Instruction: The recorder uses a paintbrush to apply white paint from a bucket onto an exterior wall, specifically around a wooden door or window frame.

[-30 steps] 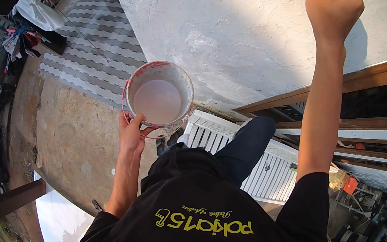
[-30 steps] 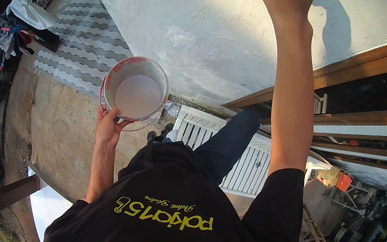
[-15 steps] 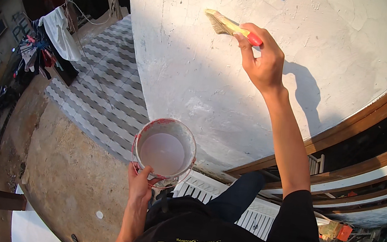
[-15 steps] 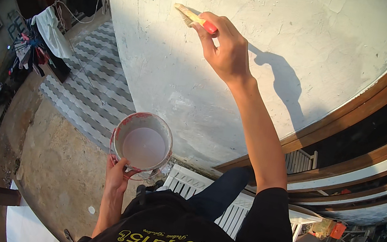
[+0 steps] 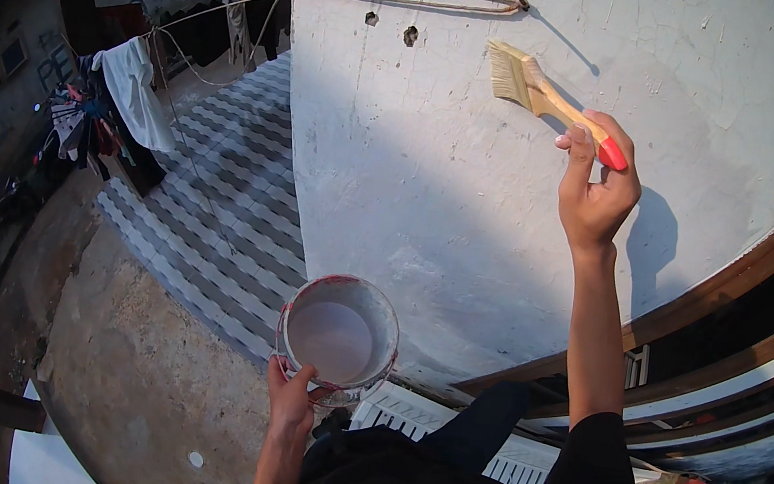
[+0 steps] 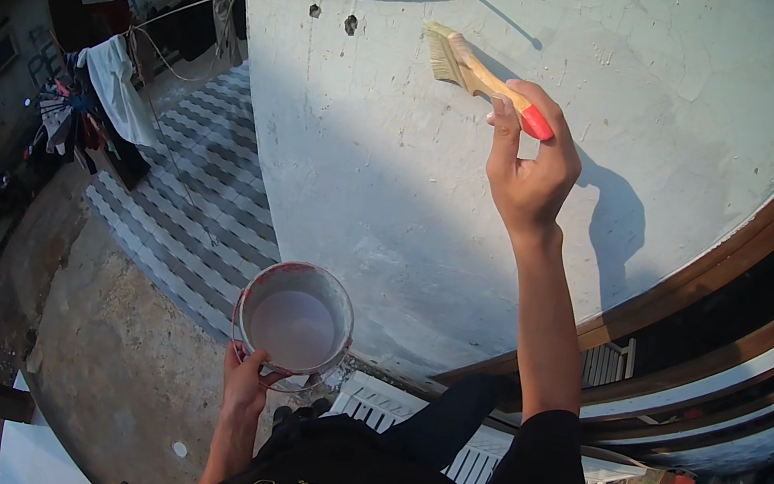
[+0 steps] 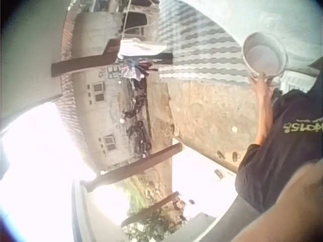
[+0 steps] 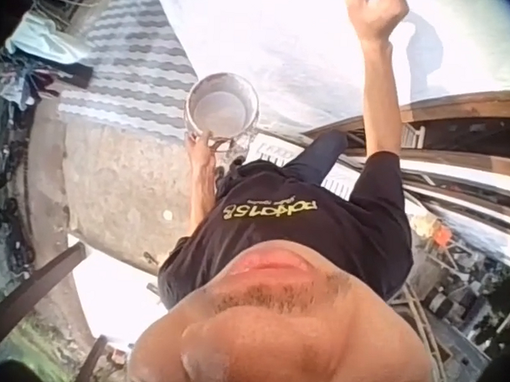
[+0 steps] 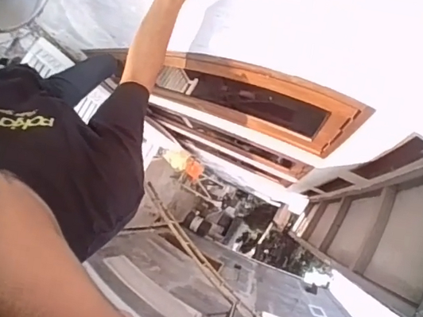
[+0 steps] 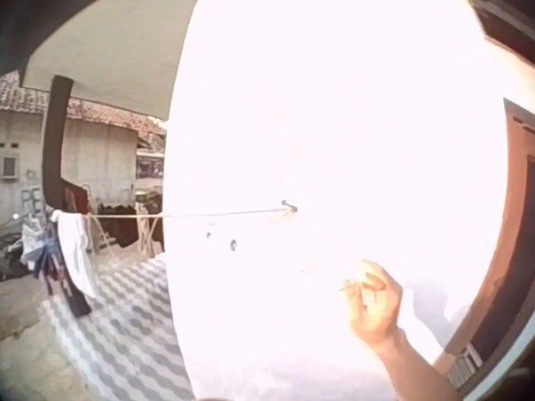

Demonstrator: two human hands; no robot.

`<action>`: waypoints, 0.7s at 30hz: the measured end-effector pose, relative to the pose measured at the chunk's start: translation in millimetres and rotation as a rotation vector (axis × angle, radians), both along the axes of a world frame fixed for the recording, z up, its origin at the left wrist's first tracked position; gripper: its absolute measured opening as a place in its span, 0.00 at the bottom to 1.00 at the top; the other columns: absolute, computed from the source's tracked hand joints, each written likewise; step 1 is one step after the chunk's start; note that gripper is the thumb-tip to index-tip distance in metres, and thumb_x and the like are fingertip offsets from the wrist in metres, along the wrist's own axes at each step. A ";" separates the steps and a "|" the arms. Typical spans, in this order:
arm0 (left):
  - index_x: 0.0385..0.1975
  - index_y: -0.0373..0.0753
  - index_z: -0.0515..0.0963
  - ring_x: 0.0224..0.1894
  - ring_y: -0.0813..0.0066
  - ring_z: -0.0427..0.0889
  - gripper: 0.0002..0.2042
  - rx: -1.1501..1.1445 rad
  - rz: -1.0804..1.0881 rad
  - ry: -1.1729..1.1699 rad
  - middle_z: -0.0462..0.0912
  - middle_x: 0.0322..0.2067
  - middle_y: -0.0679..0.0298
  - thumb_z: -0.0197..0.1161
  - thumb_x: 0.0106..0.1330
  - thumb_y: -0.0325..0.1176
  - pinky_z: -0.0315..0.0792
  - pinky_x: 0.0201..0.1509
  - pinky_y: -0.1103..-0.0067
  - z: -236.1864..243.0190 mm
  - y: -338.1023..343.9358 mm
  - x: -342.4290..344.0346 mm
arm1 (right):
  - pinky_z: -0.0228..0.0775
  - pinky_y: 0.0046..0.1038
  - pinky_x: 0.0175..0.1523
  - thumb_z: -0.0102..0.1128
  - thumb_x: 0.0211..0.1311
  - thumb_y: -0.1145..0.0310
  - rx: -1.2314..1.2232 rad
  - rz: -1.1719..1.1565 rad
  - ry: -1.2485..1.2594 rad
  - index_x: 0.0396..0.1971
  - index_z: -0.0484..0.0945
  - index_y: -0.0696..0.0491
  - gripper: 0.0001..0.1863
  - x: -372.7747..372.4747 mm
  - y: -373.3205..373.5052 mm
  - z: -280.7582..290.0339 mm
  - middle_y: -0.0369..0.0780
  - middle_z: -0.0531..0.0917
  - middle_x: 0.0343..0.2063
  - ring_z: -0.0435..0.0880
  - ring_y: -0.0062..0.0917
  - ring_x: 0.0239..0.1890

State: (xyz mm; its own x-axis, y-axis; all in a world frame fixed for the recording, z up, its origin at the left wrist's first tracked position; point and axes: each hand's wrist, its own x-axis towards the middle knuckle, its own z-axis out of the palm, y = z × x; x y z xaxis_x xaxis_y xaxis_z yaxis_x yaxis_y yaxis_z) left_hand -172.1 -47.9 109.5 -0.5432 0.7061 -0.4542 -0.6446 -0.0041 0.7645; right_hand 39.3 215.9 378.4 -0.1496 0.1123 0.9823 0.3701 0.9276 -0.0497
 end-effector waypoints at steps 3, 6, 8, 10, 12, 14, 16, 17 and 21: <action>0.38 0.40 0.60 0.40 0.60 0.79 0.14 0.027 -0.020 -0.003 0.70 0.42 0.58 0.55 0.58 0.17 0.86 0.34 0.58 5.0 7.3 -4.7 | 0.76 0.25 0.34 0.64 0.60 0.76 0.070 0.002 -0.025 0.43 0.76 0.59 0.12 -6.0 -8.6 -6.3 0.42 0.83 0.32 0.84 0.28 0.30; 0.44 0.40 0.63 0.39 0.63 0.79 0.18 0.046 0.005 -0.005 0.72 0.42 0.58 0.56 0.56 0.17 0.84 0.31 0.65 11.9 15.0 -5.2 | 0.76 0.25 0.34 0.66 0.59 0.76 0.060 0.062 -0.203 0.43 0.76 0.58 0.13 -15.6 -14.8 -13.4 0.43 0.83 0.33 0.84 0.29 0.31; 0.44 0.40 0.63 0.39 0.63 0.79 0.17 0.059 -0.001 -0.015 0.73 0.41 0.58 0.56 0.56 0.17 0.84 0.31 0.64 14.9 16.4 -5.8 | 0.76 0.25 0.35 0.67 0.58 0.76 0.052 0.034 -0.320 0.43 0.77 0.57 0.13 -16.0 -10.0 -12.5 0.43 0.83 0.34 0.84 0.31 0.31; 0.44 0.40 0.63 0.38 0.63 0.79 0.17 0.071 -0.004 -0.029 0.73 0.41 0.58 0.55 0.57 0.17 0.84 0.31 0.64 17.4 21.9 -6.5 | 0.76 0.24 0.34 0.65 0.59 0.76 0.031 -0.049 -0.149 0.43 0.77 0.57 0.12 -2.2 -1.9 -8.2 0.42 0.84 0.34 0.84 0.27 0.29; 0.39 0.40 0.62 0.39 0.61 0.80 0.14 0.101 -0.028 0.003 0.73 0.40 0.58 0.55 0.59 0.18 0.85 0.34 0.61 20.9 25.7 -6.9 | 0.76 0.24 0.33 0.65 0.60 0.76 0.011 -0.069 -0.093 0.43 0.77 0.58 0.12 -1.6 -2.3 -10.4 0.41 0.84 0.34 0.84 0.26 0.28; 0.39 0.39 0.61 0.39 0.61 0.81 0.13 0.089 -0.037 0.015 0.73 0.39 0.58 0.56 0.60 0.18 0.86 0.35 0.62 22.3 29.5 -6.9 | 0.76 0.23 0.33 0.64 0.62 0.76 0.031 -0.008 -0.042 0.43 0.77 0.58 0.11 -4.8 -11.9 -17.4 0.41 0.84 0.34 0.84 0.22 0.27; 0.40 0.39 0.62 0.40 0.61 0.81 0.13 0.098 -0.024 0.015 0.73 0.39 0.58 0.56 0.59 0.17 0.85 0.34 0.63 28.3 32.0 -6.1 | 0.76 0.23 0.34 0.63 0.62 0.75 -0.196 0.127 -0.092 0.43 0.77 0.59 0.10 -17.3 -35.8 -31.6 0.41 0.84 0.33 0.84 0.22 0.27; 0.40 0.39 0.62 0.40 0.61 0.81 0.14 0.129 -0.039 0.029 0.73 0.39 0.58 0.56 0.59 0.17 0.85 0.33 0.64 33.6 35.6 -4.3 | 0.76 0.23 0.34 0.62 0.63 0.75 -0.404 0.231 -0.125 0.43 0.77 0.59 0.10 -19.1 -49.9 -38.1 0.41 0.85 0.32 0.84 0.21 0.28; 0.42 0.39 0.63 0.41 0.64 0.81 0.15 0.120 -0.058 0.050 0.73 0.41 0.58 0.56 0.59 0.17 0.84 0.32 0.69 36.1 41.0 -5.7 | 0.76 0.23 0.36 0.61 0.65 0.73 -0.832 0.374 -0.385 0.43 0.78 0.60 0.10 -33.6 -83.8 -83.9 0.42 0.85 0.27 0.86 0.21 0.29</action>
State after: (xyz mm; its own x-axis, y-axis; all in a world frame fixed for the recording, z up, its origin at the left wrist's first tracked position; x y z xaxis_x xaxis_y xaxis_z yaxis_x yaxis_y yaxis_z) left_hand -177.8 -6.9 145.6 -0.5200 0.7846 -0.3376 -0.6074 -0.0618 0.7920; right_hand 5.7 132.1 294.5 -0.6085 0.6251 0.4889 0.1882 0.7122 -0.6763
